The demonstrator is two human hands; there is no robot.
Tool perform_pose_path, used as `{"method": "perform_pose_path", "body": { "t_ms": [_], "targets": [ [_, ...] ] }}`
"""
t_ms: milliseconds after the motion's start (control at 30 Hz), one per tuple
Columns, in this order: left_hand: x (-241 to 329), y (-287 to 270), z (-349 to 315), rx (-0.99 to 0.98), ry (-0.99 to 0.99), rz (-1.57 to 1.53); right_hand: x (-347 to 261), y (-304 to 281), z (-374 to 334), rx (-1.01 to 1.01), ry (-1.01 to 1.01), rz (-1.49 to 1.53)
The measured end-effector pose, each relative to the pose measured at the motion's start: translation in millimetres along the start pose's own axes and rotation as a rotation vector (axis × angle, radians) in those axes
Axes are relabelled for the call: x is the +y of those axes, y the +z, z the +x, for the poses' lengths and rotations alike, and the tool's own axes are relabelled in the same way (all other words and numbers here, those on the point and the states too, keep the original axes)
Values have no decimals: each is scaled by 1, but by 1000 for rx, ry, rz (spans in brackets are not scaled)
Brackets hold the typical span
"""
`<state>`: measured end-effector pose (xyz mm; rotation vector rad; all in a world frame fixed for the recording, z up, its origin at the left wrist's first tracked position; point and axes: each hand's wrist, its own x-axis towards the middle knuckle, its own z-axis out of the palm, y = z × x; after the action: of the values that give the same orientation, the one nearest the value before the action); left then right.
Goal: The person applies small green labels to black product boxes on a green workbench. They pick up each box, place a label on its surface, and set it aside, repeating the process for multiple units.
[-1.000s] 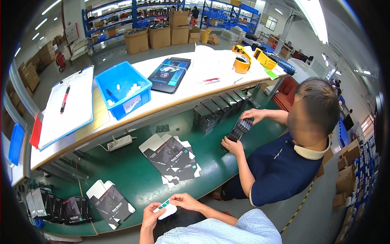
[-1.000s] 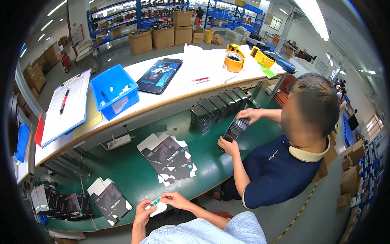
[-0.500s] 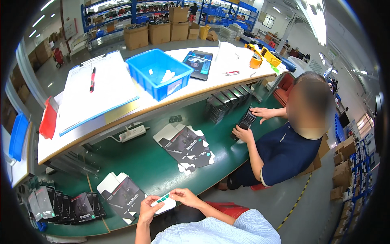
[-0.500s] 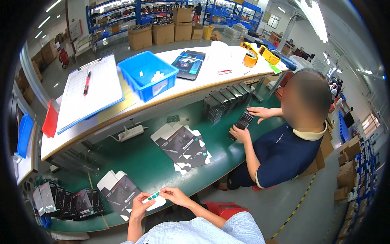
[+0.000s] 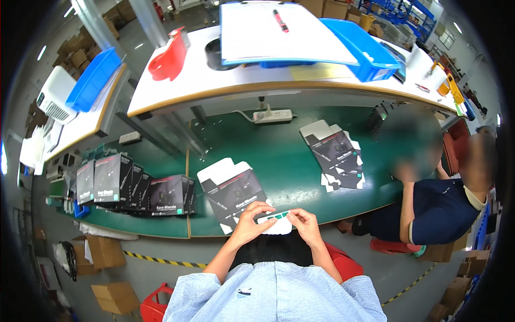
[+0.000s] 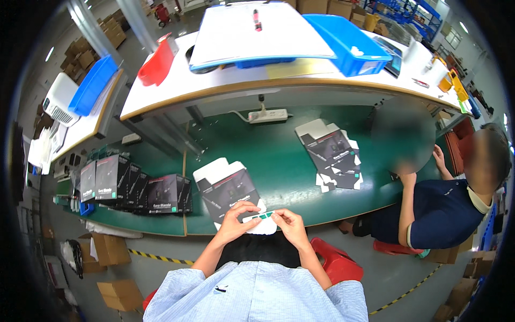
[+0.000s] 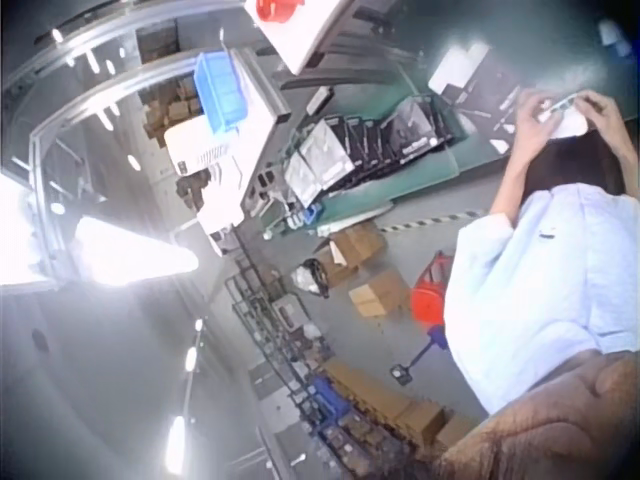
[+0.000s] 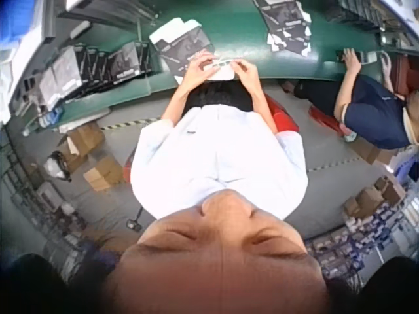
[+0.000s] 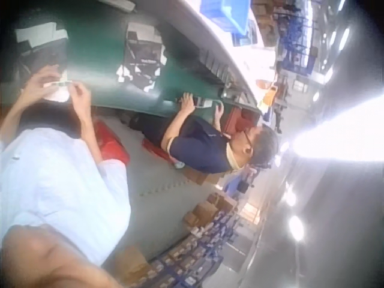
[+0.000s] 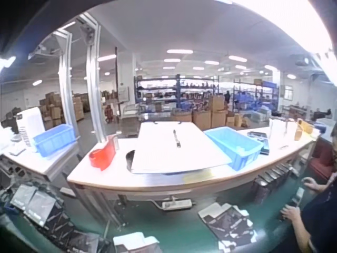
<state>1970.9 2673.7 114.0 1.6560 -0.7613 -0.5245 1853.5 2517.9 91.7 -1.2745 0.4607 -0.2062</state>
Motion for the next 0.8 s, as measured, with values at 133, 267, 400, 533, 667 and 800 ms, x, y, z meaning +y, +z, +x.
{"method": "perform_pose_path", "body": {
  "t_ms": [133, 267, 400, 533, 667, 800],
  "targets": [
    [3, -12, -20, 43, -9, 233, 14, 12, -3, 6, -29, -197],
    [-8, -17, -36, 90, -24, 293, 28, 19, -4, -4, -39, -310],
    [-22, -17, -44, 91, -56, 295, 32, 30, -6, 21, -7, -341],
    [-33, -11, -51, 136, -31, 362, 45, 33, -10, 44, 45, -285],
    [-39, -5, -57, 192, 45, 514, 57, 38, -13, 103, 111, -236],
    [-45, 1, -60, 214, 110, 601, 70, 40, -14, 165, 138, -178]
  ]
}}
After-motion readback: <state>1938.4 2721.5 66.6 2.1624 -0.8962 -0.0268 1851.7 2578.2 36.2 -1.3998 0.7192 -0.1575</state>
